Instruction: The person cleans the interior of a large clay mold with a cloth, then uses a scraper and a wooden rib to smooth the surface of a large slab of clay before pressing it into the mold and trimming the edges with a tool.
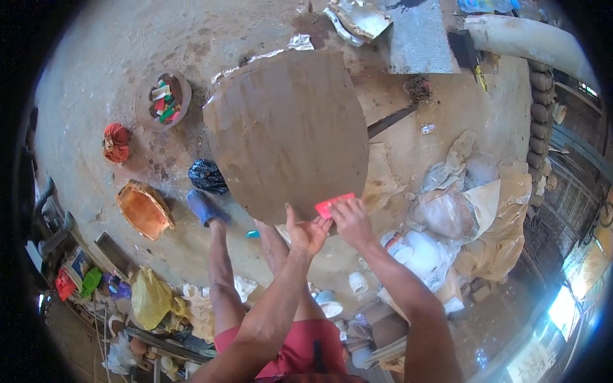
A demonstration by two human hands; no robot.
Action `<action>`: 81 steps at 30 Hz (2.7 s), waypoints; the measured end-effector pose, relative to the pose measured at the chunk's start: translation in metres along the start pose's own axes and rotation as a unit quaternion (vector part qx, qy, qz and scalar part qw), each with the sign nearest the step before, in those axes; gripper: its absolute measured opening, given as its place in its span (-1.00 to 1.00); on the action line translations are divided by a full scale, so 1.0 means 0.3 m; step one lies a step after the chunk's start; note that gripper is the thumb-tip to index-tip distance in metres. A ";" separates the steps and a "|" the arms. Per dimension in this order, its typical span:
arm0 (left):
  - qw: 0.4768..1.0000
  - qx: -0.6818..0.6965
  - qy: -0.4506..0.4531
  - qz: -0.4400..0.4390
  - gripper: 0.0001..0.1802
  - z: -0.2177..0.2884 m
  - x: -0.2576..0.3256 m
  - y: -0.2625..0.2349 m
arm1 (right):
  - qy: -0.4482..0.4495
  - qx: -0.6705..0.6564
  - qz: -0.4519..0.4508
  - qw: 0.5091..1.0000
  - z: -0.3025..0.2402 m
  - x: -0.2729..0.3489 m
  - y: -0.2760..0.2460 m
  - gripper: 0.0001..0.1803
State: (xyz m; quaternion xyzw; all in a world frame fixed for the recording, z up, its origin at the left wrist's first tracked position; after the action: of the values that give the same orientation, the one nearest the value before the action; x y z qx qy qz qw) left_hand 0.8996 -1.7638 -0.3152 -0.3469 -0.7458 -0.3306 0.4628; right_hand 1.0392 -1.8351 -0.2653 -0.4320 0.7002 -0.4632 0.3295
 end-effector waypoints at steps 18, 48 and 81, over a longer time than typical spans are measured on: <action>0.999 -0.017 0.036 -0.011 0.37 -0.076 -0.052 0.041 | -0.047 -0.012 0.102 0.994 0.305 -0.542 0.021 -0.67; 0.969 -0.226 0.097 -0.031 -0.24 0.639 0.267 -0.435 | 0.439 -0.166 0.216 0.856 -0.737 -0.092 0.304 -0.89; 0.827 -0.456 0.275 0.179 -0.14 1.082 0.738 -0.723 | -0.183 -0.035 -0.063 0.980 -0.479 -0.512 0.207 -0.59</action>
State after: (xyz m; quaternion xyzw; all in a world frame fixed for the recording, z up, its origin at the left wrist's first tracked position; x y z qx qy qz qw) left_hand 0.4982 -1.5699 -0.2634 -0.5409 -0.2768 -0.6259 0.4889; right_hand 0.9597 -1.6309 -0.2629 -0.5638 0.6153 -0.3711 0.4073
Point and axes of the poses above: each hand's wrist, its own x-axis away from the middle knuckle, its own y-axis out of the palm, z = x × y, the point moved 1 cm from there along -x, towards the middle knuckle, and after that the axes turned 13 degrees about z, right-handed, at the moved point
